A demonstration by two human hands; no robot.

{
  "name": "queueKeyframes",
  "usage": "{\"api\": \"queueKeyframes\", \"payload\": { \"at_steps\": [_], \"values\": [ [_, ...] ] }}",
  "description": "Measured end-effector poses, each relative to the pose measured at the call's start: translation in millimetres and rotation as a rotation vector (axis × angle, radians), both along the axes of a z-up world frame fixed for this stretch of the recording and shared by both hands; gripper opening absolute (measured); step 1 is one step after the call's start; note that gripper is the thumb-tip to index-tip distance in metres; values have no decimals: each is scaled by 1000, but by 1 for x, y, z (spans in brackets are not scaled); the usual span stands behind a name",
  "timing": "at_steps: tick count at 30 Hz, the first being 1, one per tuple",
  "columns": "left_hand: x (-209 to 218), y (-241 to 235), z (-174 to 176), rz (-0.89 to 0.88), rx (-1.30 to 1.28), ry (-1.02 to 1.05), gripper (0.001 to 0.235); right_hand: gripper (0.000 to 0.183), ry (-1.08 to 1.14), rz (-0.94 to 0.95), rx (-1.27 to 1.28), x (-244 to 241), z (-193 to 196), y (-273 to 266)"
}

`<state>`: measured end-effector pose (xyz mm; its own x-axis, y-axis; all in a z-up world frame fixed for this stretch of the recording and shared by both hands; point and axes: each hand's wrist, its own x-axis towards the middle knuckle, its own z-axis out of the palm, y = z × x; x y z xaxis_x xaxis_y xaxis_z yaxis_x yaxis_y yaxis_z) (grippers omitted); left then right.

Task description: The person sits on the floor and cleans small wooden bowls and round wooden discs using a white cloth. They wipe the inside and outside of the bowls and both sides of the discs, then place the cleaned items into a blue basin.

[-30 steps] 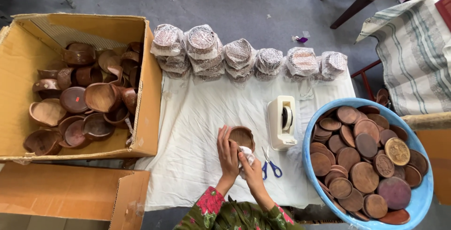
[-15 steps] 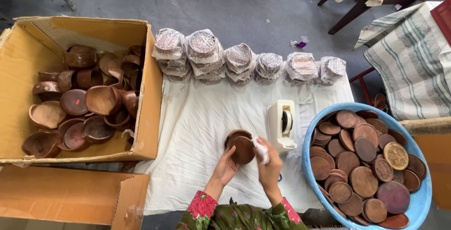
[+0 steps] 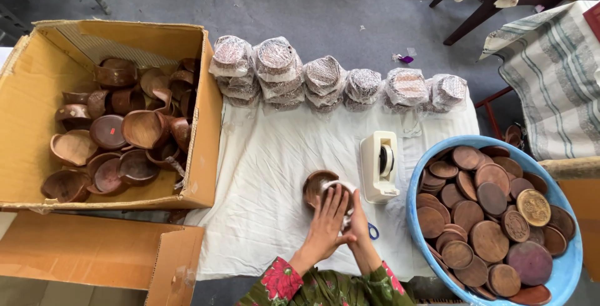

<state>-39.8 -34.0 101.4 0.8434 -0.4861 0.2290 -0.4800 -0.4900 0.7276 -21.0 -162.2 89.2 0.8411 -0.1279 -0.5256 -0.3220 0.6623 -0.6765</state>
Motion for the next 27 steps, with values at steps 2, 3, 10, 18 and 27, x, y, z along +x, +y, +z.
{"api": "queueKeyframes", "payload": {
  "at_steps": [2,3,10,18,27],
  "values": [
    [2,8,-5,7,128,-47,115,62,108,1,19,-6,-20,-3],
    [-1,11,-10,-9,163,-48,117,60,103,44,-70,-11,-25,-4],
    [-23,36,-72,-35,210,-152,89,37,96,139,-362,-56,-83,-34],
    [-16,44,-3,222,-238,318,98,28,92,72,-514,-58,-60,-37],
    [12,24,-23,279,-91,140,53,30,-85,99,-632,-18,-71,-40]
  ]
}}
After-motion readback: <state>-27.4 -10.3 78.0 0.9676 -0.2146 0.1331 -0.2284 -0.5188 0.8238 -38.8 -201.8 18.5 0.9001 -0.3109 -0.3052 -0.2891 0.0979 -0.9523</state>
